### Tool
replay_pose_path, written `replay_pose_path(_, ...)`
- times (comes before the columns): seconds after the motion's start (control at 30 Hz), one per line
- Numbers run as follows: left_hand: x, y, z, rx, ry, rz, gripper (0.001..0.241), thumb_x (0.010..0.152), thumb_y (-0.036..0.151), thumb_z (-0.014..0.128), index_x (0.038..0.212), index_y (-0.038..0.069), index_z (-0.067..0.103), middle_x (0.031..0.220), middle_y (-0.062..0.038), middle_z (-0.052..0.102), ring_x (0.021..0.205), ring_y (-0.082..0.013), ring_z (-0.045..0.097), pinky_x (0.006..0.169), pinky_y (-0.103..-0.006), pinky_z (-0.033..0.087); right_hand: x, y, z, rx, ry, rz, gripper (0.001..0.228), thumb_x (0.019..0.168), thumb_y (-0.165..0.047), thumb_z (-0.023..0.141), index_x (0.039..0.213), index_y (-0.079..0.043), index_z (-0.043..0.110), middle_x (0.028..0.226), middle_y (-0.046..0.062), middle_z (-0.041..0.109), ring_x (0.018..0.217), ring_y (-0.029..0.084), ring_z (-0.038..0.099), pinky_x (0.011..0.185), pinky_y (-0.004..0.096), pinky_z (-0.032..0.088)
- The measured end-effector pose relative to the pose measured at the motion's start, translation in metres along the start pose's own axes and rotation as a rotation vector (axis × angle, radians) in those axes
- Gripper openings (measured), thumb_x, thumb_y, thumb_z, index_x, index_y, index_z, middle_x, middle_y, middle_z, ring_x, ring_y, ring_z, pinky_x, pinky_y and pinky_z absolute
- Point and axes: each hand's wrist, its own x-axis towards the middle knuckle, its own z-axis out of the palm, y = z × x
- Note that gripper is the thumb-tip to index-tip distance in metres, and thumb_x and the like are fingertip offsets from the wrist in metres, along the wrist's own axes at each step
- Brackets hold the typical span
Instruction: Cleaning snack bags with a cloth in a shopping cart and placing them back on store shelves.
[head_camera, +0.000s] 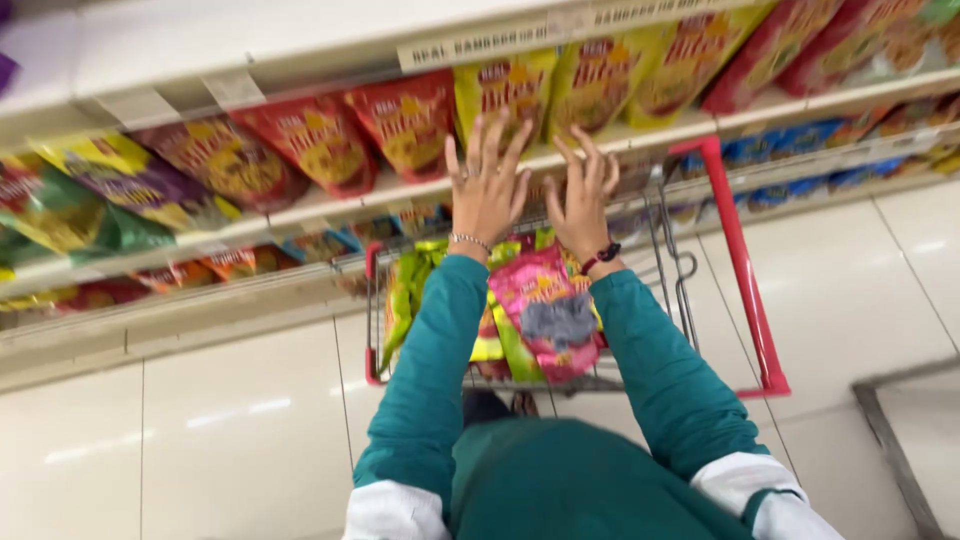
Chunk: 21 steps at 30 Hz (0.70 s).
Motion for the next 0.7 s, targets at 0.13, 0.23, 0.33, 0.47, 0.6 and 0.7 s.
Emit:
replay_pose_path(0.13,-0.117,0.032,0.029,-0.176,-0.286,-0.197,0.069,0.096,0.033,0.065,0.158,0.022,0.038,0.167,-0.009,0.03,0.157,-0.0336,0.021,0.127,-0.0621,0.007,-0.108,0.044,0.02,0.093,-0.2,0.113,0.062,0.101,-0.027,0.067,0.156,-0.013,0.043,0.154,0.019,0.038,0.145,0.039,0.036,0.12,0.058,0.023)
replay_pose_path(0.23,-0.199,0.046,0.057,-0.241,-0.466,-0.384,0.075,0.081,0.029,0.073,0.149,0.014,0.046,0.156,-0.016,0.035,0.148,-0.0385,0.029,0.121,-0.0646,0.013,-0.168,0.056,0.019,0.179,-0.378,0.159,0.075,0.091,-0.034,0.075,0.154,-0.011,0.042,0.146,0.024,0.036,0.136,0.045,0.036,0.112,0.057,0.032)
replay_pose_path(0.33,-0.287,0.056,0.108,-0.515,-0.406,-0.763,0.054,0.092,0.029,0.066,0.14,0.008,0.051,0.142,-0.022,0.05,0.134,-0.0403,0.049,0.115,-0.0515,0.039,-0.2,0.051,0.011,0.206,-0.586,0.113,0.074,0.079,-0.037,0.082,0.143,-0.015,0.052,0.141,0.023,0.039,0.129,0.046,0.04,0.106,0.058,0.039)
replay_pose_path(0.47,-0.348,0.075,0.125,-0.538,-0.877,-1.066,0.047,0.096,0.052,0.057,0.107,0.011,0.077,0.104,-0.021,0.075,0.102,-0.041,0.07,0.094,-0.05,0.054,-0.248,0.077,0.026,0.078,-0.652,0.199,0.054,0.069,-0.019,0.082,0.122,-0.023,0.071,0.138,0.013,0.053,0.128,0.04,0.049,0.106,0.049,0.047)
replay_pose_path(0.6,-0.36,0.088,0.129,-0.637,-1.031,-1.02,0.05,0.093,0.059,0.059,0.108,0.016,0.08,0.103,-0.018,0.074,0.1,-0.0402,0.069,0.091,-0.0496,0.054,-0.278,0.116,0.045,0.068,-0.451,0.505,0.044,0.081,-0.011,0.077,0.124,-0.018,0.072,0.135,0.019,0.056,0.122,0.039,0.057,0.104,0.046,0.051)
replay_pose_path(0.7,-0.331,0.097,0.104,-0.609,-1.027,-0.958,0.047,0.087,0.057,0.064,0.103,0.015,0.077,0.098,-0.014,0.077,0.097,-0.0364,0.073,0.088,-0.0463,0.056,-0.264,0.1,0.041,0.086,-0.475,0.614,0.039,0.09,-0.024,0.075,0.128,-0.017,0.069,0.132,0.02,0.056,0.118,0.041,0.059,0.103,0.047,0.05)
